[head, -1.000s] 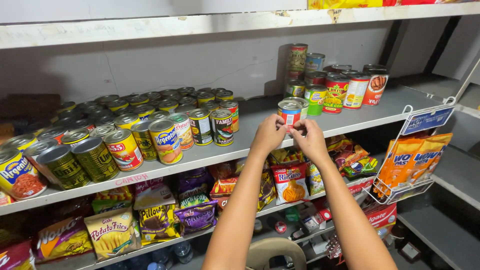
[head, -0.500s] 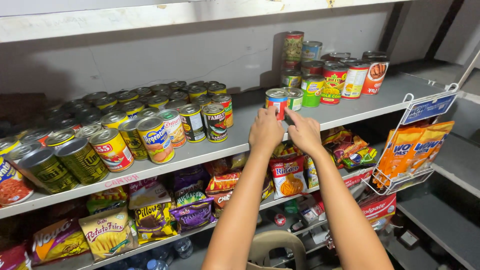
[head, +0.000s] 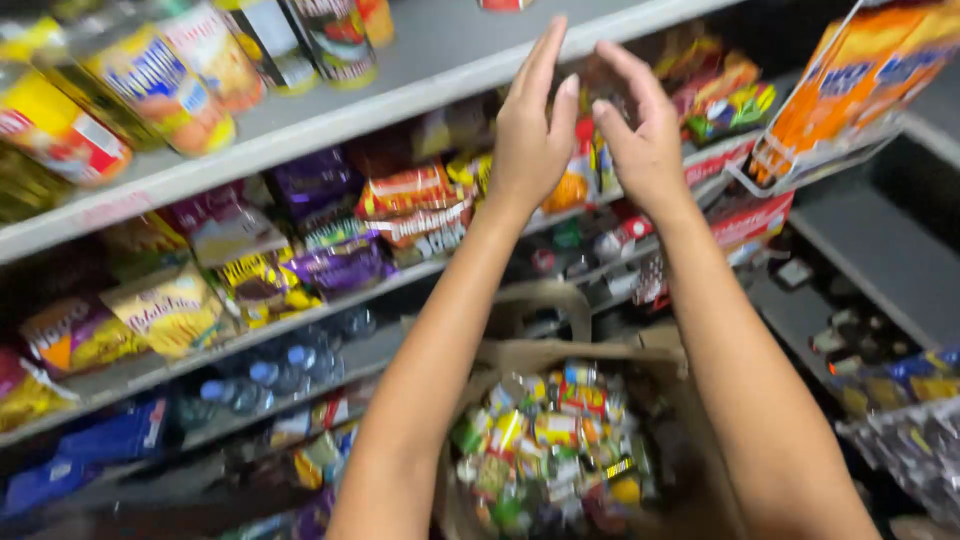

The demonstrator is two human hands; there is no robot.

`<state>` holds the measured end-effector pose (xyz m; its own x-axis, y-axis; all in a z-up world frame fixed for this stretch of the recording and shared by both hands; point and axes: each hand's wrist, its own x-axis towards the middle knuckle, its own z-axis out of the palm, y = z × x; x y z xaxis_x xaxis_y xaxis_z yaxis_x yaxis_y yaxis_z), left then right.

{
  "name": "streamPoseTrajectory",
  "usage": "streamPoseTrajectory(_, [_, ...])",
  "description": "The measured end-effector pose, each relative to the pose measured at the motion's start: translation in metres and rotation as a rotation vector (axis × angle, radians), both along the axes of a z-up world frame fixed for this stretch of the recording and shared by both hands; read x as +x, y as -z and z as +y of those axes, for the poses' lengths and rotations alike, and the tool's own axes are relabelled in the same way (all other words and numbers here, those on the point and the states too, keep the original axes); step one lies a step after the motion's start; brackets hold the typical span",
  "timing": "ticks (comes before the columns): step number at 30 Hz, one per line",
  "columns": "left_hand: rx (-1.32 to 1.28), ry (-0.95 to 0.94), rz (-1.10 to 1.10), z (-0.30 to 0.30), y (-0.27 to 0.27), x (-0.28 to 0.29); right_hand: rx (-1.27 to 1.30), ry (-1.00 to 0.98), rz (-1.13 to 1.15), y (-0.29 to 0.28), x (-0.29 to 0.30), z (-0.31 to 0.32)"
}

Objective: Stocking various canned goods from a cardboard box onto store shelves.

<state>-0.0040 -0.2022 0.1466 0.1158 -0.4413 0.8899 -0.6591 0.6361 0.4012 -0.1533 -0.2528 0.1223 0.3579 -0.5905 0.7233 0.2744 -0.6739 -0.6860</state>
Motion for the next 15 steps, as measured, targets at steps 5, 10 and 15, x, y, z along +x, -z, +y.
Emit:
streamPoseTrajectory(5, [0.32,0.149,0.266,0.03,0.106,-0.078,0.22,-0.133,-0.042,0.096,-0.052,0.044])
streamPoseTrajectory(10, [0.537,0.186,0.4,0.072,0.246,-0.134,0.373,-0.171,0.006,0.214,-0.102,0.08])
streamPoseTrajectory(15, [0.812,0.247,0.579,0.146,0.39,-0.181,0.727,-0.261,0.155,0.364,-0.14,0.137])
